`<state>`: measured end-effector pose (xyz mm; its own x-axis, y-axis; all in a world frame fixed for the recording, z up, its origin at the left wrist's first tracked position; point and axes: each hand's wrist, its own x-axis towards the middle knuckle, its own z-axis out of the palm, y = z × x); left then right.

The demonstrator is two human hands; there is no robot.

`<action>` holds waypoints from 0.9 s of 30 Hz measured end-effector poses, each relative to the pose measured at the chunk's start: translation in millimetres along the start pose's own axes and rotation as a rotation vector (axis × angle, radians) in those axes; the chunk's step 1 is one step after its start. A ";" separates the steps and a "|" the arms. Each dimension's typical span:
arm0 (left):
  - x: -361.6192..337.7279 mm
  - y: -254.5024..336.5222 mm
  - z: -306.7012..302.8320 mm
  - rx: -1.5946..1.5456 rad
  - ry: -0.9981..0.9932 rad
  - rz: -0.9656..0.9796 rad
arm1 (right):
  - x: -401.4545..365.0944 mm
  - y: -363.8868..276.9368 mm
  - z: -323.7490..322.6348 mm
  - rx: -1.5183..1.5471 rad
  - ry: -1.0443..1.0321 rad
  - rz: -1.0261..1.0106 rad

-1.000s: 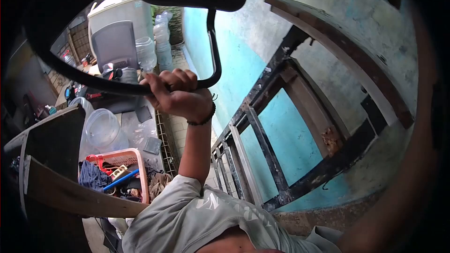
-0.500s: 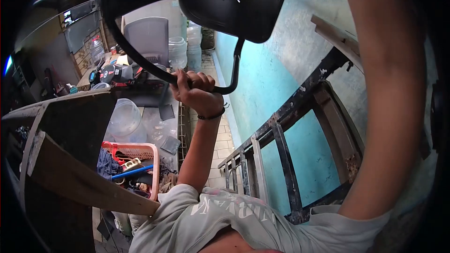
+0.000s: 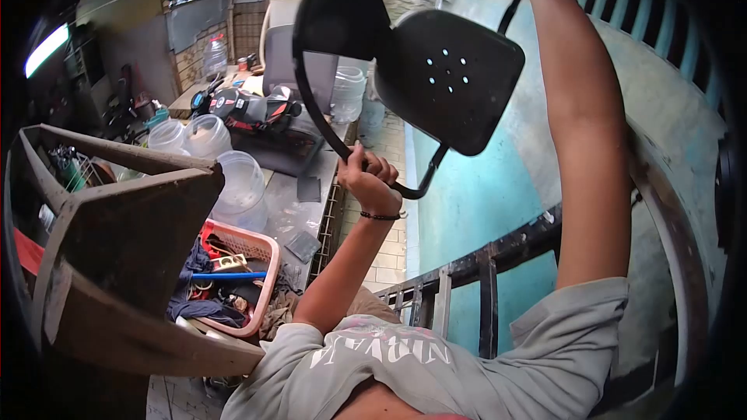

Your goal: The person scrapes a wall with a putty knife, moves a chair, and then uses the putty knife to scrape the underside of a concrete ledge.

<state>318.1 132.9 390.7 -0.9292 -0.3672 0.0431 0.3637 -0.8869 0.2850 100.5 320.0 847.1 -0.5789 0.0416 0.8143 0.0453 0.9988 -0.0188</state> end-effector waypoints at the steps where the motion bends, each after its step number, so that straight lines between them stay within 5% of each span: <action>1: 7.1 -6.5 -6.4 0.005 0.020 -0.011 | 11.5 17.9 34.2 0.056 -0.027 -0.007; 2: 13.9 -11.5 -13.1 -0.010 0.020 -0.038 | -5.0 9.3 38.3 -0.073 -0.151 -0.058; 3: 19.3 -16.2 -16.5 0.007 0.039 -0.049 | 5.4 19.7 68.5 0.084 -0.316 0.100; 6: 39.4 -39.9 -33.3 -0.001 0.105 -0.054 | -6.4 51.7 154.6 0.107 -0.218 0.000; 15: 117.5 -129.8 -86.4 0.222 0.271 -0.173 | -68.0 108.2 344.9 0.171 -0.686 0.370; 19: 149.1 -169.1 -112.1 0.273 0.339 -0.226 | -90.8 161.1 477.4 0.217 -0.690 0.279; 27: 185.0 -231.3 -181.9 0.399 0.555 -0.300 | -170.3 184.2 654.0 0.176 -0.955 0.415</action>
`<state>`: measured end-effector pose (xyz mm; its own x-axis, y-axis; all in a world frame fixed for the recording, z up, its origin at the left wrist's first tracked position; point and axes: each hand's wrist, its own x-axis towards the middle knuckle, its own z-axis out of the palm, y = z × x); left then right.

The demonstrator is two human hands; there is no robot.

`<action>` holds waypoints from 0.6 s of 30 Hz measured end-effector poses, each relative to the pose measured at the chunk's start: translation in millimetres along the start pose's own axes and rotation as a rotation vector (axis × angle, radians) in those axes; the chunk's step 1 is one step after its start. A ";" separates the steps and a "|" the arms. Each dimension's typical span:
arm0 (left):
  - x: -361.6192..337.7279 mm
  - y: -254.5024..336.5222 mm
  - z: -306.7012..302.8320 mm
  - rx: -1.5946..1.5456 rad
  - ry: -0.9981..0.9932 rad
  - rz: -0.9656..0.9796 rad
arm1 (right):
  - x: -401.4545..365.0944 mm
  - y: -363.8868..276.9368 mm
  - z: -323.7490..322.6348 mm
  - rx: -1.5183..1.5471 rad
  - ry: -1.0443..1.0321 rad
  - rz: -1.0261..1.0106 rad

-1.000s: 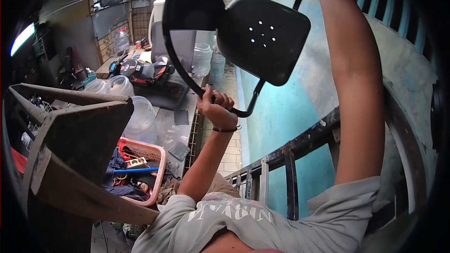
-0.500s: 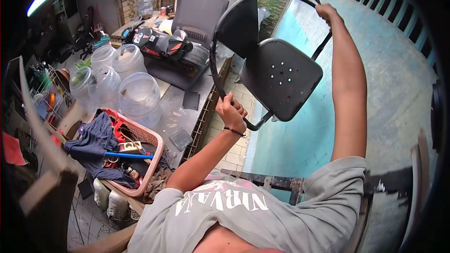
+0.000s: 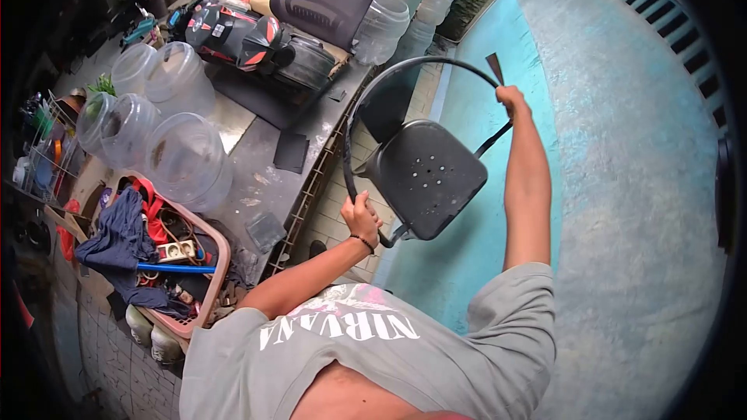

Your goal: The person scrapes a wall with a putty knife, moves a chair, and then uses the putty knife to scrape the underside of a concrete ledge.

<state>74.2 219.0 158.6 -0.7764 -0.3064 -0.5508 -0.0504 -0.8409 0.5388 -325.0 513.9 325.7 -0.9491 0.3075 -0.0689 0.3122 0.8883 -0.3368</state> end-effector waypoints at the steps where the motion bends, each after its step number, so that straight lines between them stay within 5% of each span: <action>1: 5.2 -4.0 -0.5 0.006 0.016 -0.008 | 8.1 3.1 12.2 0.004 -0.032 0.011; 14: 105.7 -86.5 -23.3 0.033 0.136 -0.107 | 81.4 53.2 174.6 0.000 -0.015 -0.002; 18: 167.7 -131.9 -32.9 0.058 0.107 -0.313 | 139.4 87.2 242.6 0.040 -0.037 -0.014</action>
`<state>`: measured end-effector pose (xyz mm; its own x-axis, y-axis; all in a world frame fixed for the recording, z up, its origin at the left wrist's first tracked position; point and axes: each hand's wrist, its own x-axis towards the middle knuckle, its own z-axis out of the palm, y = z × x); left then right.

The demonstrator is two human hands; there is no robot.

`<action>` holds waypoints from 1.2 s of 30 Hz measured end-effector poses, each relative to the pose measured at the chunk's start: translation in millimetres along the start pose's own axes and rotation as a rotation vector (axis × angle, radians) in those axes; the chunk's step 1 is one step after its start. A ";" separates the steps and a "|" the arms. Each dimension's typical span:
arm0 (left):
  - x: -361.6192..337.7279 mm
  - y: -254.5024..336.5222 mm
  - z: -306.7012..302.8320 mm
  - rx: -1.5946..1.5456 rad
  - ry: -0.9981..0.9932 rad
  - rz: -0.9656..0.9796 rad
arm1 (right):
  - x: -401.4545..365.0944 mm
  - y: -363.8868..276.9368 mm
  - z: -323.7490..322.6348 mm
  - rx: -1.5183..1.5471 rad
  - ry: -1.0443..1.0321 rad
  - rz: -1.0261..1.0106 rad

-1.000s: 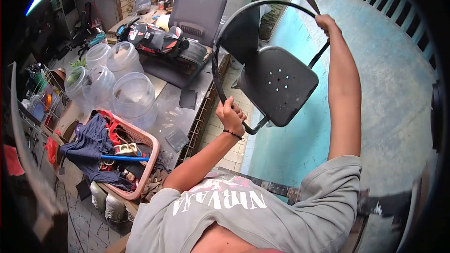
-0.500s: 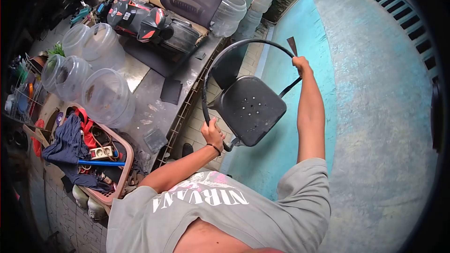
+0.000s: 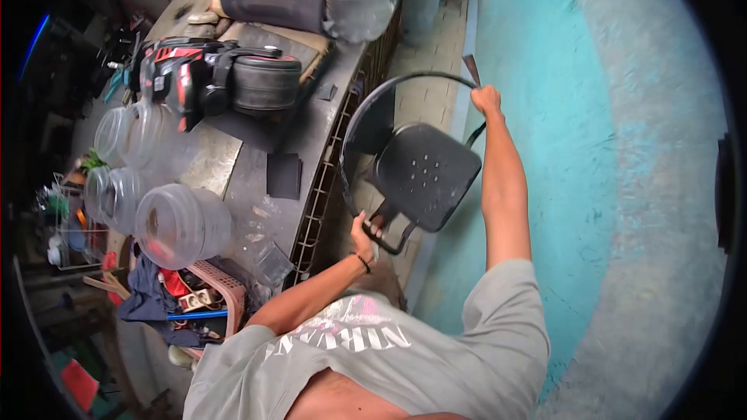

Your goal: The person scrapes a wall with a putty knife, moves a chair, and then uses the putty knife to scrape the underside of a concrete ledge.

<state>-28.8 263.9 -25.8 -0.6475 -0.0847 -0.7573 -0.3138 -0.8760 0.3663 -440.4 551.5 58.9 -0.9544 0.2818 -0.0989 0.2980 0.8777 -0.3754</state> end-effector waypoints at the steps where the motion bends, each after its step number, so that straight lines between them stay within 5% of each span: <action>1: 5.4 -1.3 9.8 0.004 0.030 -0.030 | 10.6 11.1 17.3 0.017 -0.062 0.027; 11: 156.7 -16.1 41.2 0.284 0.263 -0.364 | 120.7 52.4 147.7 0.100 -0.238 0.152; 16: 206.5 -32.1 30.3 0.267 0.296 -0.448 | 148.8 55.9 184.1 0.077 -0.320 0.024; 24: 224.8 -34.0 37.7 0.329 0.270 -0.611 | 168.2 81.8 222.3 0.129 -0.430 0.003; 36: 250.3 -25.6 20.6 0.445 0.398 -0.608 | 158.8 64.9 265.5 0.111 -0.460 -0.041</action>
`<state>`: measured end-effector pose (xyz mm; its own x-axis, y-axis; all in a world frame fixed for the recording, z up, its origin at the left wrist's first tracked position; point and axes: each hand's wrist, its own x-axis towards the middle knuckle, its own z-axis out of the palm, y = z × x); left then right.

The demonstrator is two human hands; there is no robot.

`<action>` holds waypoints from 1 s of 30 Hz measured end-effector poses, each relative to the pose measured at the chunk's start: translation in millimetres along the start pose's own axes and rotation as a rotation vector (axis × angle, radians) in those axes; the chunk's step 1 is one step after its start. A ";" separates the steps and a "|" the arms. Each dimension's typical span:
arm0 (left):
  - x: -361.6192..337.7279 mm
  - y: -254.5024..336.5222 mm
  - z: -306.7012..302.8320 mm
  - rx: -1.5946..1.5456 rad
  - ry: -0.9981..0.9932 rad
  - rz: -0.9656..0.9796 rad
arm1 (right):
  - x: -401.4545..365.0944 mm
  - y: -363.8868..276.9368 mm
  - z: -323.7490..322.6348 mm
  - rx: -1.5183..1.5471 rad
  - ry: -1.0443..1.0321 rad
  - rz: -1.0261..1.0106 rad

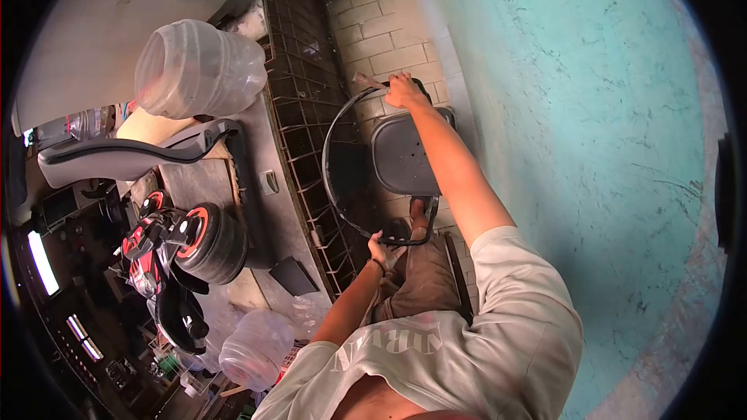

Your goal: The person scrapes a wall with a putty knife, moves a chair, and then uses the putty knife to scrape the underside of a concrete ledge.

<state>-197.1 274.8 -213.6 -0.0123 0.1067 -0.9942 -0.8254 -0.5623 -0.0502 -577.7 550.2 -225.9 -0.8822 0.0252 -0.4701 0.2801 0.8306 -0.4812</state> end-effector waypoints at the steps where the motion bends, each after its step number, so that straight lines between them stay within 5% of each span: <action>1: -1.6 3.7 -2.5 0.025 0.004 -0.009 | 0.7 -0.8 4.8 -0.039 -0.008 -0.009; 5: 21.3 18.7 -38.0 0.229 -0.112 -0.224 | -27.6 0.8 14.7 0.068 0.185 -0.060; 8: -27.6 38.6 -9.0 1.057 -0.012 -0.127 | -60.0 21.8 49.7 0.258 0.540 -0.120; 11: 2.9 54.9 -41.1 1.827 -0.191 0.886 | -149.2 12.1 55.6 0.715 0.450 0.167; 13: -4.6 80.8 -34.6 1.677 -0.298 1.022 | -242.7 -0.8 51.5 1.069 0.333 0.318; 14: -13.9 92.7 -29.3 1.662 -0.276 0.987 | -279.4 -6.0 52.1 0.931 0.355 0.419; 15: -15.1 103.6 -29.9 1.571 -0.274 0.981 | -309.0 7.6 74.8 0.754 0.588 0.198; 17: -33.1 130.0 -21.2 1.686 -0.171 0.917 | -376.5 16.9 74.0 0.724 0.531 0.309; 19: -37.0 151.9 -16.6 1.786 -0.068 0.977 | -428.5 16.5 60.8 0.895 0.811 0.350; 22: -10.9 179.5 -25.9 1.513 -0.131 0.965 | -505.3 21.0 -13.7 0.683 1.002 0.480; 26: -1.3 220.8 -33.3 1.674 -0.154 1.096 | -590.1 26.1 -122.4 0.763 1.148 0.425; 30: -51.0 236.4 -4.2 1.808 0.003 0.955 | -643.0 -34.5 -198.9 0.537 1.473 0.142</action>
<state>-389.2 133.0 -175.2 -0.6917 0.3298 -0.6425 -0.0632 0.8586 0.5088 -95.3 616.0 240.2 -0.3275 0.8471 0.4185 0.2037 0.4958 -0.8442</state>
